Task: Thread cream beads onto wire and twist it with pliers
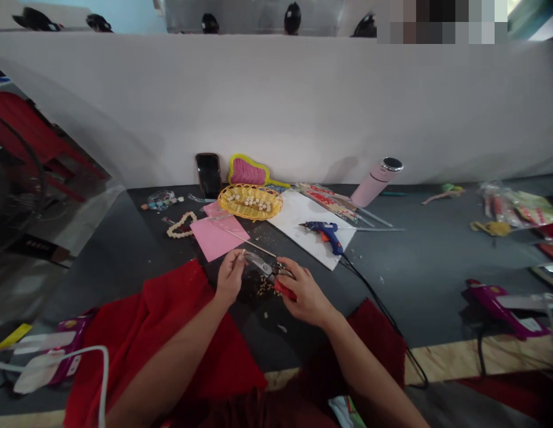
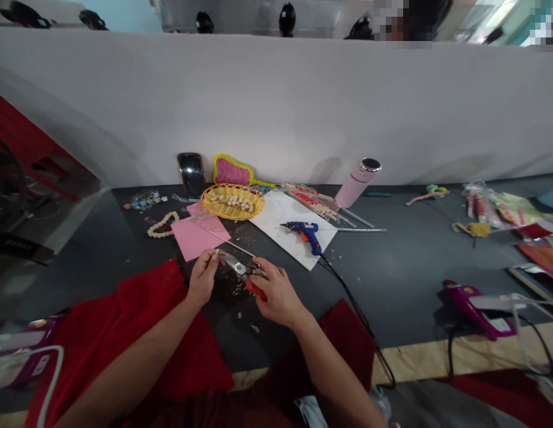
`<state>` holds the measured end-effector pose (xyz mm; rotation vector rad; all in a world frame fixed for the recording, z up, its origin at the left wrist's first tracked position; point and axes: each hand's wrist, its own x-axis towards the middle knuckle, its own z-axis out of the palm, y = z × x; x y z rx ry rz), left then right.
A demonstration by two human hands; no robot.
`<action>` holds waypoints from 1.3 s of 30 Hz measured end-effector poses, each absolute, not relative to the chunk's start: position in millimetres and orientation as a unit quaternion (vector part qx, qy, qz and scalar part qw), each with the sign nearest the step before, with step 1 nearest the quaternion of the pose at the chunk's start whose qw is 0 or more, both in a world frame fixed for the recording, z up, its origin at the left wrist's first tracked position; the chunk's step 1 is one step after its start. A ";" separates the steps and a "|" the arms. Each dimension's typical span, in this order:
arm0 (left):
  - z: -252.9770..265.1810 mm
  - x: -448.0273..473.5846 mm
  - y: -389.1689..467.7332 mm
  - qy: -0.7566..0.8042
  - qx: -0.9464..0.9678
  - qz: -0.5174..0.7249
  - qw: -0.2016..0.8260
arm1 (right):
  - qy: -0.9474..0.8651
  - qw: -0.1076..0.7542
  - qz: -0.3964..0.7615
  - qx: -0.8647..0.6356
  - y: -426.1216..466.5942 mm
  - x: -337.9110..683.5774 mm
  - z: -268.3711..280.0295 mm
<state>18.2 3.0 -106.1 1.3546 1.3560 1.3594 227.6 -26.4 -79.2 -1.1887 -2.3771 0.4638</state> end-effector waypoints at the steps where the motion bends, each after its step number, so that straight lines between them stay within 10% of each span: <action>1: -105.8 18.1 2.9 0.534 0.532 0.535 0.383 | -0.859 0.220 0.167 -0.431 -26.3 227.6 -79.3; 39: -107.6 17.3 0.1 0.546 0.575 0.487 0.368 | -0.855 0.272 0.189 -0.399 -25.7 225.6 -81.4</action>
